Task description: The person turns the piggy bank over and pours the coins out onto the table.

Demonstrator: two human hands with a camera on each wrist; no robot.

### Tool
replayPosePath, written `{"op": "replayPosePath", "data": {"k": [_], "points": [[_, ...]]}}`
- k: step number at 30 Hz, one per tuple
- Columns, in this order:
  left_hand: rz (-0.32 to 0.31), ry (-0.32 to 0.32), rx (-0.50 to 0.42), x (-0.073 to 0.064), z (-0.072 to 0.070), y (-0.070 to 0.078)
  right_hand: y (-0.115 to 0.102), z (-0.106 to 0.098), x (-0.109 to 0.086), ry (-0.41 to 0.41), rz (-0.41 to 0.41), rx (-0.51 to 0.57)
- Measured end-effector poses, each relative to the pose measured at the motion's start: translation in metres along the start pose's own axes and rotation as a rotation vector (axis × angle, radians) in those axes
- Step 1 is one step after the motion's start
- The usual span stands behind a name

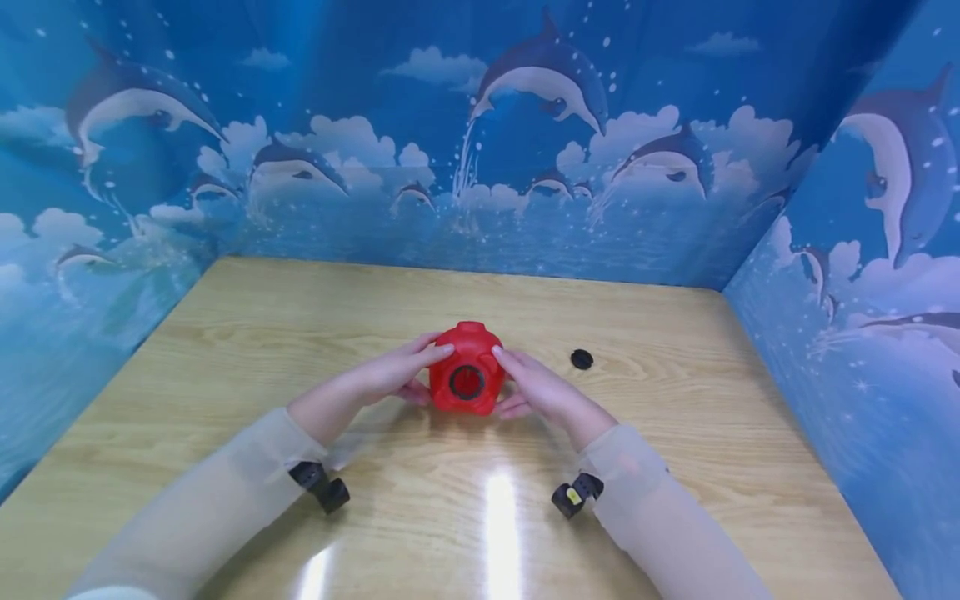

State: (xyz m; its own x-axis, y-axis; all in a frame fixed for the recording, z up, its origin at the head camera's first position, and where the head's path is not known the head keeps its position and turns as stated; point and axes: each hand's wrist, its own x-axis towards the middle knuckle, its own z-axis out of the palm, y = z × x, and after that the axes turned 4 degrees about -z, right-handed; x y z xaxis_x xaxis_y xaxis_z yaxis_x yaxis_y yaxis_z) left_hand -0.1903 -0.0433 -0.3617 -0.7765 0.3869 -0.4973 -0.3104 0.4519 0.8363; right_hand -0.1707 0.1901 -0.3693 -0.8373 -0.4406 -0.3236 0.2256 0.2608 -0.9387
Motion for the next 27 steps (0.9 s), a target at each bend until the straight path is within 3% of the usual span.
{"op": "replayPosePath", "data": {"k": [8, 17, 22, 27], "points": [[0.092, -0.071, -0.05, 0.0006, 0.0009, -0.0019, -0.0012, 0.0005, -0.001, 0.021, 0.007, 0.011], [0.076, -0.078, -0.122, -0.0034, 0.0013, -0.0004, -0.0032, 0.0009, -0.0022, 0.056, 0.005, -0.028], [0.035, -0.065, -0.121, -0.0057, -0.0004, -0.001, -0.0055, 0.0027, -0.0028, 0.052, -0.01, -0.048], [0.045, -0.058, -0.118, -0.0063, -0.0012, -0.0019, -0.0064, 0.0047, -0.0027, 0.055, -0.027, -0.065]]}}
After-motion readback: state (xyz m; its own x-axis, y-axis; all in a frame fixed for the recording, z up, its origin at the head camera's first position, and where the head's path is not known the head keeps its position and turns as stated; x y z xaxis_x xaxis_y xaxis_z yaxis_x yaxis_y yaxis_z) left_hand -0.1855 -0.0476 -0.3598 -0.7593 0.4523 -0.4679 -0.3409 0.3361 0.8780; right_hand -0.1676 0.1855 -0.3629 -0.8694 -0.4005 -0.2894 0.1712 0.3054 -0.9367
